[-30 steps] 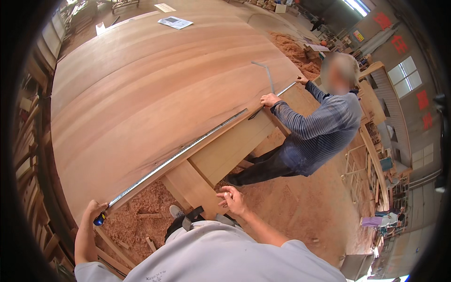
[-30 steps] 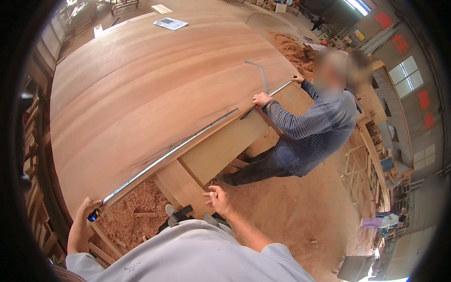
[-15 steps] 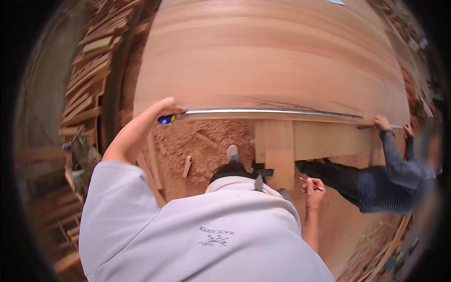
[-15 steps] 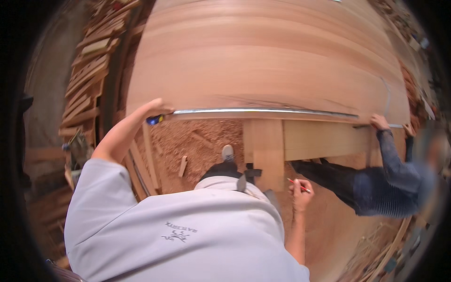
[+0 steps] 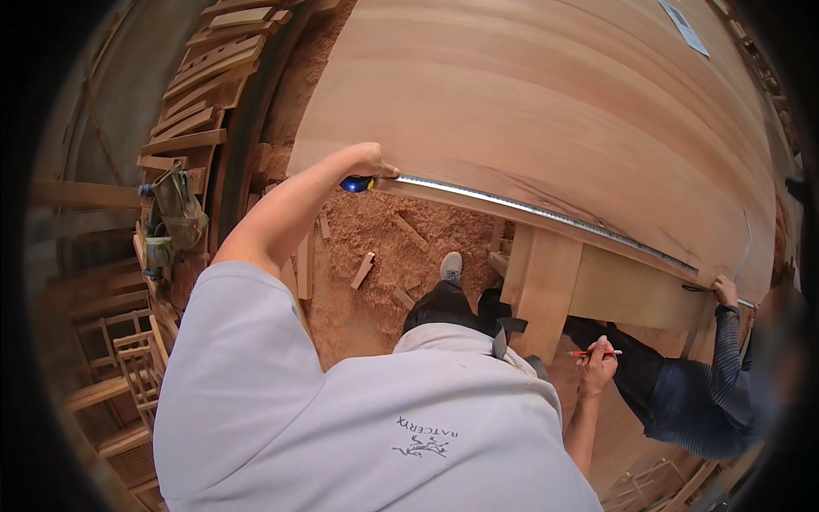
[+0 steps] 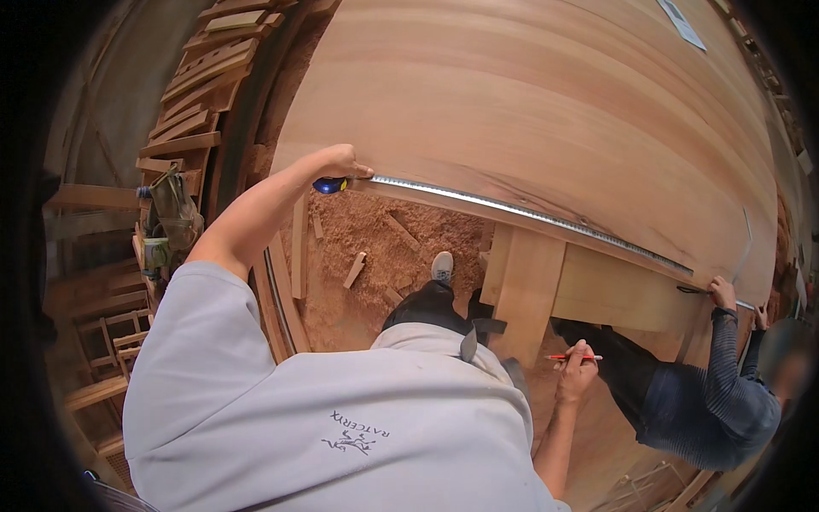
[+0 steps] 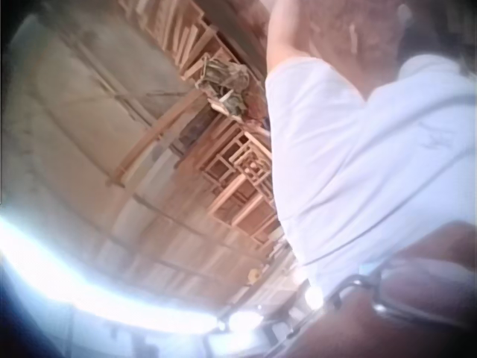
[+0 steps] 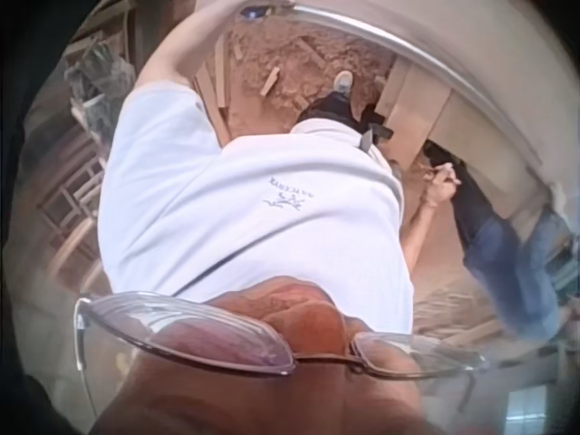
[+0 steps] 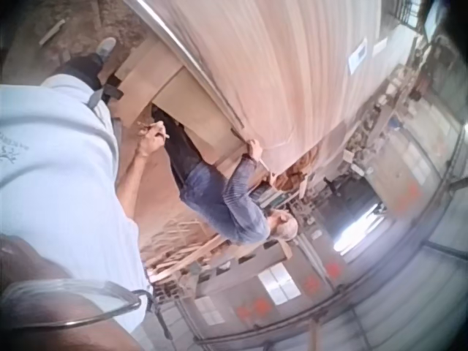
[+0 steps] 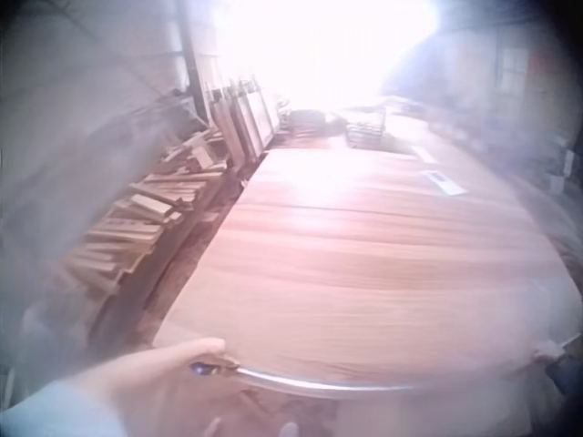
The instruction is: The person uses a tape measure and pencil to mark measurements on a large wooden panel. They repeatedly measure and mark along the curved edge while another person works nearby.
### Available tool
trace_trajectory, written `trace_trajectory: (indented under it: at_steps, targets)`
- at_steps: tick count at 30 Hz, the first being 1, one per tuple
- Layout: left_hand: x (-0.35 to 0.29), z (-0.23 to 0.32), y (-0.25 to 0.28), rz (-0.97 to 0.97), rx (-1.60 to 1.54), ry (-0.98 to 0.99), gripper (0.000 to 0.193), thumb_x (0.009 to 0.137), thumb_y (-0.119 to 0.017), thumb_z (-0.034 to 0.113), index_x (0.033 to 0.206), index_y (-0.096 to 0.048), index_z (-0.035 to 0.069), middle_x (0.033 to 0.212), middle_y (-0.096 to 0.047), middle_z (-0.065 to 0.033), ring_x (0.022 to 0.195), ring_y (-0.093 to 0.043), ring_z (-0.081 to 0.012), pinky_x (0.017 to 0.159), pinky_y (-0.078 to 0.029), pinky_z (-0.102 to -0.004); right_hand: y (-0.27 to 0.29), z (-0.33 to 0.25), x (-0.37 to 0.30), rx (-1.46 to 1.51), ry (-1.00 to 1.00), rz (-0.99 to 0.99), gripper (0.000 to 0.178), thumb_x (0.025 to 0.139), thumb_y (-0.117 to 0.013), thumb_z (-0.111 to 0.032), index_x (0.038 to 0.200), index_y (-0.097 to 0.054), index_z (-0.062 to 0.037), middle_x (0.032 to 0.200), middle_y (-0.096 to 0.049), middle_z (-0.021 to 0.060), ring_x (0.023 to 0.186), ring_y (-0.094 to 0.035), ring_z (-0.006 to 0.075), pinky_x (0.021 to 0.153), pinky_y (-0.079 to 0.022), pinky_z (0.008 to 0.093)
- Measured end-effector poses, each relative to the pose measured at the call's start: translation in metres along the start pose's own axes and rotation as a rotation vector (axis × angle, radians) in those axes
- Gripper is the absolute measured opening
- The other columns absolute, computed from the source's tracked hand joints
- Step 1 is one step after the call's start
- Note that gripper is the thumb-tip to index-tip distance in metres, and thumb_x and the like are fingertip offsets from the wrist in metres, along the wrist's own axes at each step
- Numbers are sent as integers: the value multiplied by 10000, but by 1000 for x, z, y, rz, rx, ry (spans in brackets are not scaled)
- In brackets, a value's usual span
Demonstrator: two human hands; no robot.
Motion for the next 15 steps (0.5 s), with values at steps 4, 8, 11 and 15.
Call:
trace_trajectory:
  at_steps: [4,8,11,15]
  targets:
    - [2,1,-1,16,16,4,709,857,-726,579,758,-672,-121,704,-633,-250,684,-640,-363,671,-496,-463,-4,-2,10,3,-63,-39,457,1071,-518,-370,730,-515,-66,592,-477,0,468,-469,73,440,-423,233]
    - [7,-5,-5,-5,0,-14,718,851,-730,590,766,-675,-121,694,-626,-244,665,-629,-354,661,-495,-460,-15,-10,16,-10,-31,-73,462,1074,-514,-367,734,-530,-55,573,-470,0,467,-474,78,477,-445,228]
    - [8,-2,-1,-4,56,9,729,845,-729,611,775,-684,-113,688,-615,-239,661,-619,-347,658,-493,-456,-15,-13,21,-22,4,-81,456,1073,-522,-354,784,-612,-14,548,-499,3,485,-504,82,489,-438,235]
    - [9,-9,-3,-18,20,-16,746,847,-724,618,774,-673,-123,709,-615,-250,684,-624,-362,667,-492,-464,-12,-11,23,-53,20,-67,441,1071,-532,-337,820,-642,9,544,-539,16,480,-516,85,484,-434,243]
Point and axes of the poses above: each hand's wrist, its own x-axis towards the middle knuckle, its own y-axis out of the back of the hand, z = x × y, the point moved 5 cm from there along x, towards the middle knuckle
